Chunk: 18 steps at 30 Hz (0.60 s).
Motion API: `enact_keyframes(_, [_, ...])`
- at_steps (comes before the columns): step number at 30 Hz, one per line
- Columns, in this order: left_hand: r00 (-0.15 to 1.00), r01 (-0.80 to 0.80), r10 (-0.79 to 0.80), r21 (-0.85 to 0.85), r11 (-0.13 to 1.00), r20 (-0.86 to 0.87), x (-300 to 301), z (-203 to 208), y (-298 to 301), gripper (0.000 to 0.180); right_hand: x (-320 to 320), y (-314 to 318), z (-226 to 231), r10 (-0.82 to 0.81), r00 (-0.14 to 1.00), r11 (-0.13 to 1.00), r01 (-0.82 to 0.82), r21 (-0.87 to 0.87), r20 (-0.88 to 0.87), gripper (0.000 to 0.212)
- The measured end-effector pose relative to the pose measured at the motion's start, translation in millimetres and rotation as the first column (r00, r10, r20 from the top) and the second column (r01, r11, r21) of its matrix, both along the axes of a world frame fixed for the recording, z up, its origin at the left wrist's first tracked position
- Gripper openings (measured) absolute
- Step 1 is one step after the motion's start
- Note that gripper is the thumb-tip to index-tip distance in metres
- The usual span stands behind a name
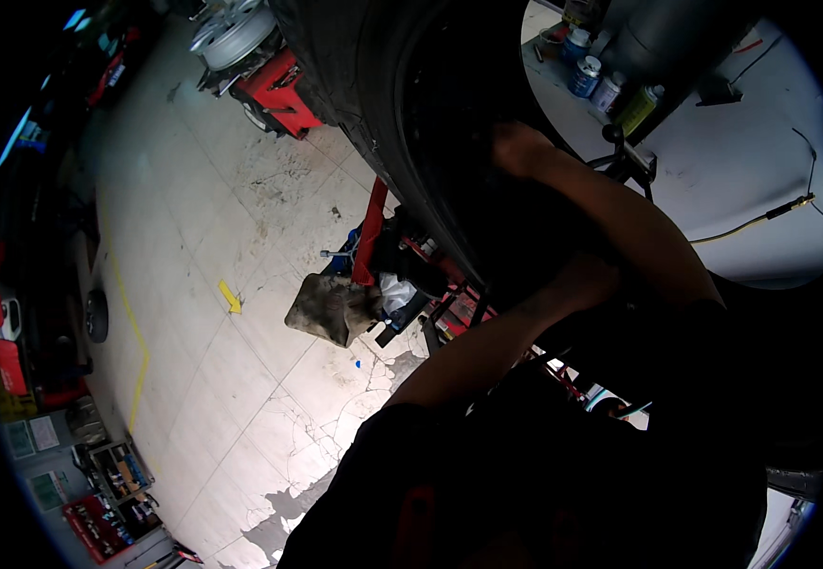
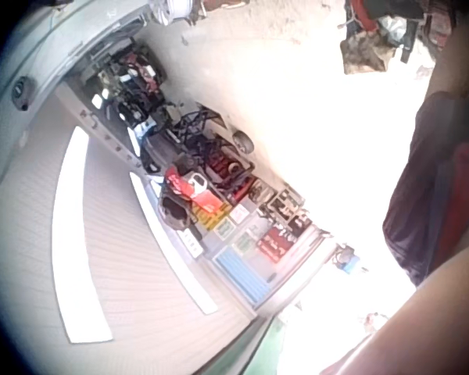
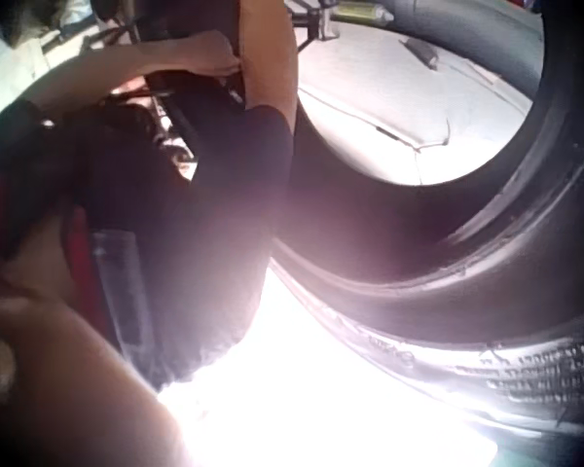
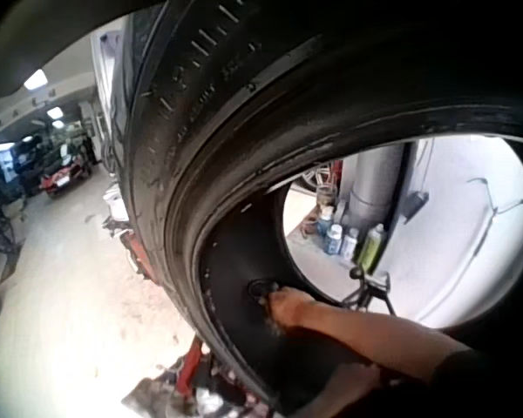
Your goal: The person works on a tire mounted on a red tire changer, repeatedly applying spray lubricant and wiping the inner bead area with a cloth. They use a metal ring tool to press or adjust the bead and continue cleaning the inner surface throughout the clip.
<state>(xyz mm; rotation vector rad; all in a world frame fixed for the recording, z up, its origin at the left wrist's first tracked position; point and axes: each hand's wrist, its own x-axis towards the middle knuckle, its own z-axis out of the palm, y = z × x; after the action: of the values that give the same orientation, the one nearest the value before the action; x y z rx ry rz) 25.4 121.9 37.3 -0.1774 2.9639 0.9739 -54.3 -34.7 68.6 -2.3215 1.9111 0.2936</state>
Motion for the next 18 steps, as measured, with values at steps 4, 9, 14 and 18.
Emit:
enact_keyframes(4, [0.997, -0.016, 0.014, -0.021, 1.0, -0.08, -9.1, -22.6, 1.7, 0.025, 17.6, 10.7, -9.1, -0.479, 0.825, 0.877, 0.46, 0.137, 0.299, 0.037])
enact_keyframes(9, [0.998, -0.038, 0.039, 0.025, 0.999, -0.052, -5.3, -11.5, 9.6, 0.025, -10.9, 44.1, -51.8, -0.199, 0.98, 0.952, 0.189, 0.241, 0.016, 0.046])
enact_keyframes(14, [1.0, -0.011, 0.011, 0.001, 1.0, 0.0, -2.5, -0.9, 4.4, 0.024, 1.6, 6.2, 12.6, 0.068, 0.99, 0.996, -0.06, 0.069, -0.122, 0.046])
enact_keyframes(18, [0.949, -0.036, 0.084, 0.161, 0.986, -0.302, -4.4, -8.3, 0.7, 0.031, 3.2, 3.5, -31.8, -0.521, 0.783, 0.854, 0.484, 0.192, 0.339, 0.047])
